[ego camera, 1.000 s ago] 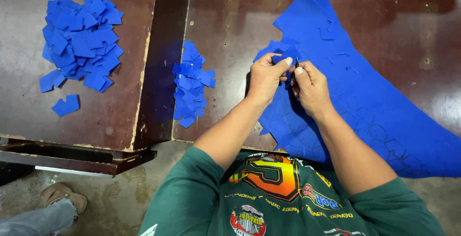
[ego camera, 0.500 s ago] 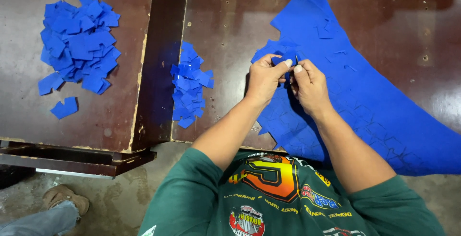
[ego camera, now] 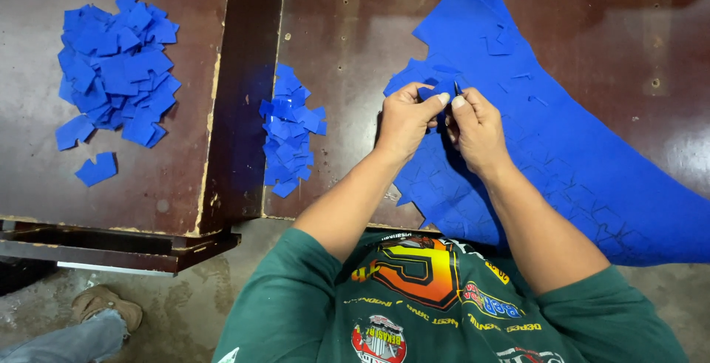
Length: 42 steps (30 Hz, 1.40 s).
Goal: Cutting out small pre-marked shapes from a large blue fabric sheet using a thread nipper on a factory workbench.
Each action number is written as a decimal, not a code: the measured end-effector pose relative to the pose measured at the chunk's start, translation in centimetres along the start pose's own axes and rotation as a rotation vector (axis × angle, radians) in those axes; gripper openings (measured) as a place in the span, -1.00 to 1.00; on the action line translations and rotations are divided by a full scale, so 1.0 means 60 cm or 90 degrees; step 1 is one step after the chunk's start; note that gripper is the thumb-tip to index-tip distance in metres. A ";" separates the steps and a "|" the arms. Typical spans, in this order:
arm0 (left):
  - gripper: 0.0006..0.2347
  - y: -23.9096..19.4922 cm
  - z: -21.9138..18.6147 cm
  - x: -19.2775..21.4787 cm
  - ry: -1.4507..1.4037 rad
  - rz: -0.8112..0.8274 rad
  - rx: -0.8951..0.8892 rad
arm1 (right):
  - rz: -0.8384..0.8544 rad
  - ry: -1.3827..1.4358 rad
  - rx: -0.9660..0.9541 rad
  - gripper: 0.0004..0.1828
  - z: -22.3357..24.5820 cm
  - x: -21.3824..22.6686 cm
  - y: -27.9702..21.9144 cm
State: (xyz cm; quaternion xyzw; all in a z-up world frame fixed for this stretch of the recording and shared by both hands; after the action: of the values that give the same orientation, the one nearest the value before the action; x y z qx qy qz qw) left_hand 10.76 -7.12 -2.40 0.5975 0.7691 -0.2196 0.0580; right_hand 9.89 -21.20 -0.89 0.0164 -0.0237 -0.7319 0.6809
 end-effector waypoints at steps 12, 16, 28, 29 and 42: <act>-0.90 0.008 0.017 -0.002 0.019 0.023 -0.015 | -0.004 0.009 -0.002 -0.71 0.005 0.000 0.000; -0.90 0.002 0.008 -0.004 0.028 0.029 -0.015 | -0.001 0.002 -0.019 -0.70 -0.005 0.002 0.004; -0.90 0.002 0.002 -0.003 0.016 0.046 -0.005 | -0.080 0.062 -0.059 -0.78 0.016 0.013 -0.001; -0.90 -0.002 -0.005 -0.004 0.020 0.049 -0.004 | -0.088 0.080 -0.066 -0.78 0.017 0.013 -0.001; -0.82 0.012 0.011 -0.006 0.059 0.059 0.020 | -0.150 0.138 -0.072 -0.80 -0.005 0.034 -0.001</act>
State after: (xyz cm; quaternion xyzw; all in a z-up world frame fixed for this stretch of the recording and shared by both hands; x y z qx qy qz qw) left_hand 11.42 -7.57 -3.05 0.6425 0.7391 -0.2010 0.0232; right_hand 9.68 -23.22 -1.16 0.0595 0.0928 -0.8010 0.5884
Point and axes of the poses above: each hand's wrist, its own y-axis towards the middle knuckle, its own x-axis out of the back of the hand, z = x × y, the point moved 9 cm from there along y, towards the middle knuckle, and after that the axes turned 6 degrees about -z, right-handed, at the moved point
